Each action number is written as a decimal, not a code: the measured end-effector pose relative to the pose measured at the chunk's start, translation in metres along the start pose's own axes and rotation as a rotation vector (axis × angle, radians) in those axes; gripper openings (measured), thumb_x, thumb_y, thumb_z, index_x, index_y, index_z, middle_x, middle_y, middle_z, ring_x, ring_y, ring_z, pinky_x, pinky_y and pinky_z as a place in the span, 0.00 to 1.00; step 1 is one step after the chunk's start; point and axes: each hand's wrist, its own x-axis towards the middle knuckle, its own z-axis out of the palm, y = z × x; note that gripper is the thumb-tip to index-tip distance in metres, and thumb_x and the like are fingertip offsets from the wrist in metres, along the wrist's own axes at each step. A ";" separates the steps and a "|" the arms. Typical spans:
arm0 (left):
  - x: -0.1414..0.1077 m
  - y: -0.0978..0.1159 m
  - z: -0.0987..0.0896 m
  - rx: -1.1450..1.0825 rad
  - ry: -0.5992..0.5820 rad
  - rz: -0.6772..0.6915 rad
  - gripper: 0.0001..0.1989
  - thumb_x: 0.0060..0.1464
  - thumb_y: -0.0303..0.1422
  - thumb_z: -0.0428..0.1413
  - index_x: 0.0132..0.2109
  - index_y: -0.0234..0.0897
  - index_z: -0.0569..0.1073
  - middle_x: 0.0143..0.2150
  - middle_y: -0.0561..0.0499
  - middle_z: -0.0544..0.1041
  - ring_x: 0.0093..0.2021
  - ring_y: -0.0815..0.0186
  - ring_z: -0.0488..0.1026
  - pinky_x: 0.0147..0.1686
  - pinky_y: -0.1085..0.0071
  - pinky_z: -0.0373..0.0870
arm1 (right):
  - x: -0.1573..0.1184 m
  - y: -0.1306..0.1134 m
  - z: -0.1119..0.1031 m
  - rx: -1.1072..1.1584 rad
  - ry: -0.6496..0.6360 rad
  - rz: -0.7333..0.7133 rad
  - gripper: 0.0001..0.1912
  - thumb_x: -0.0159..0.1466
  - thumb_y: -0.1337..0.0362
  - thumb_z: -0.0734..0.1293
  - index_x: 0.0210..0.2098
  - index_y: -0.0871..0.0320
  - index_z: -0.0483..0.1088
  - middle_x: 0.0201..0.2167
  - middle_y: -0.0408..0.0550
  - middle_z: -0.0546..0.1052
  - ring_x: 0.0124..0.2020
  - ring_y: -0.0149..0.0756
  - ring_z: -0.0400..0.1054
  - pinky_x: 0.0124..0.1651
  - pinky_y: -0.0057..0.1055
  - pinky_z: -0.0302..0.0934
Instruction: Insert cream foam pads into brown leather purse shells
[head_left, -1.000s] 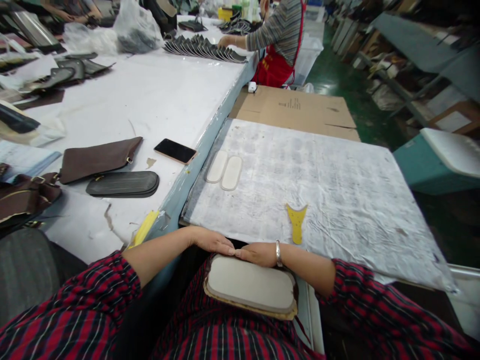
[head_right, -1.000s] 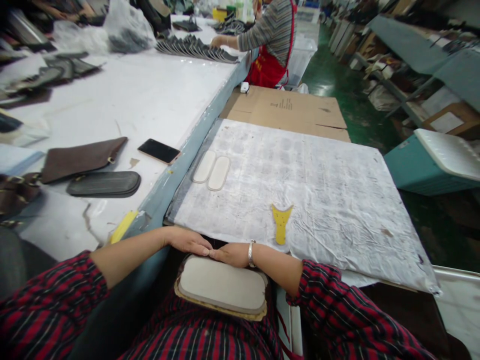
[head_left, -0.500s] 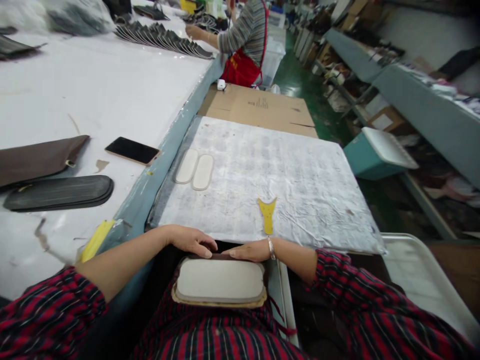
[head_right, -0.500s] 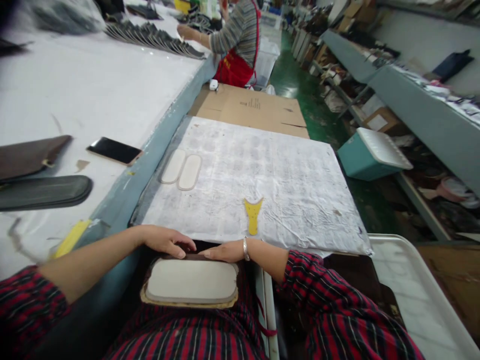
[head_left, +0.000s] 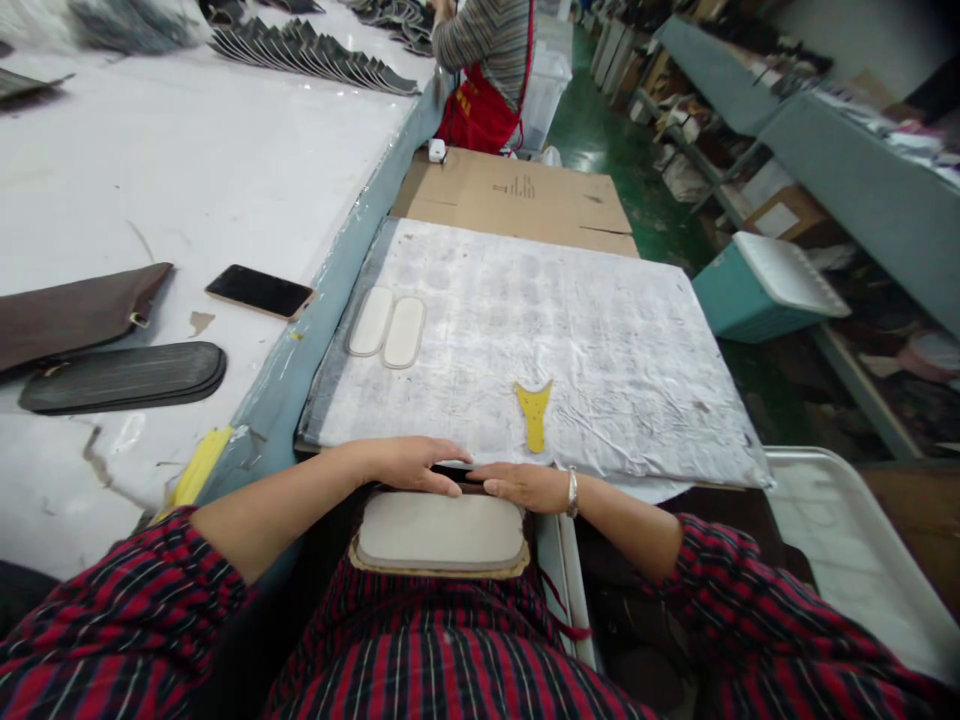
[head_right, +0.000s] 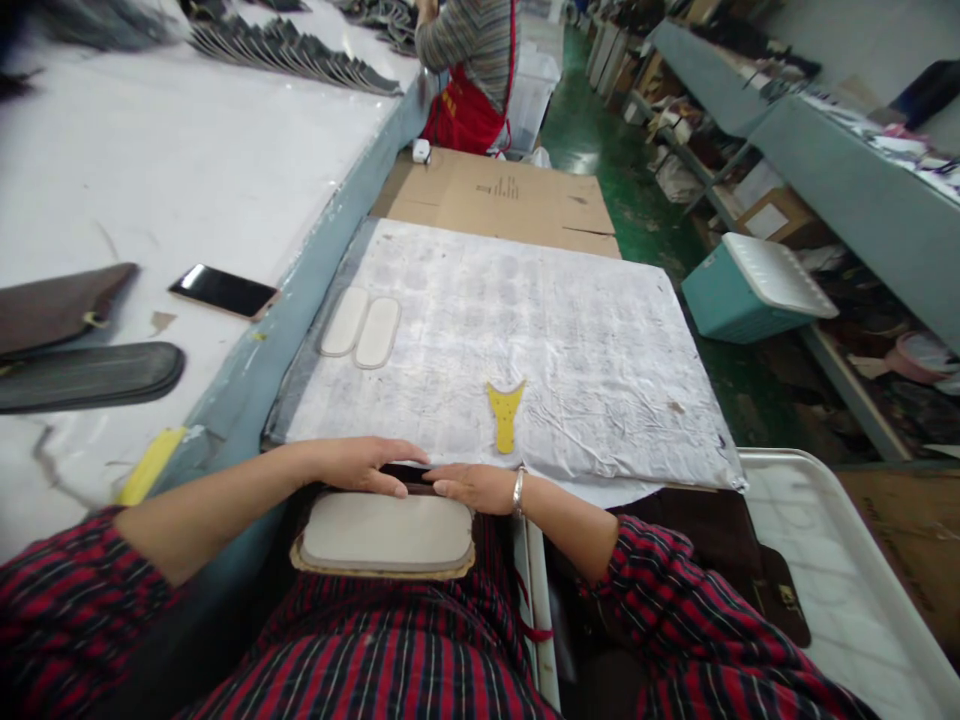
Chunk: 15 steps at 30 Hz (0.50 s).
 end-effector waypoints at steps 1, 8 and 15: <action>-0.011 0.008 0.006 0.073 0.134 0.023 0.30 0.51 0.47 0.50 0.58 0.42 0.58 0.59 0.47 0.62 0.55 0.59 0.60 0.53 0.66 0.56 | -0.010 -0.004 0.005 -0.096 0.117 0.035 0.27 0.65 0.51 0.50 0.59 0.57 0.54 0.57 0.51 0.60 0.57 0.37 0.53 0.60 0.38 0.45; -0.058 0.041 0.105 0.616 0.492 0.175 0.28 0.49 0.49 0.51 0.52 0.37 0.65 0.45 0.43 0.71 0.44 0.57 0.65 0.44 0.59 0.60 | -0.057 -0.035 0.074 -0.650 0.446 -0.109 0.36 0.51 0.42 0.64 0.51 0.59 0.62 0.59 0.57 0.56 0.62 0.51 0.40 0.60 0.54 0.31; -0.049 0.043 0.139 0.717 0.630 0.094 0.17 0.56 0.36 0.48 0.52 0.36 0.65 0.43 0.45 0.71 0.43 0.60 0.65 0.43 0.63 0.60 | -0.049 -0.040 0.109 -0.695 0.628 -0.094 0.07 0.62 0.63 0.59 0.30 0.54 0.69 0.50 0.44 0.68 0.60 0.41 0.47 0.62 0.49 0.34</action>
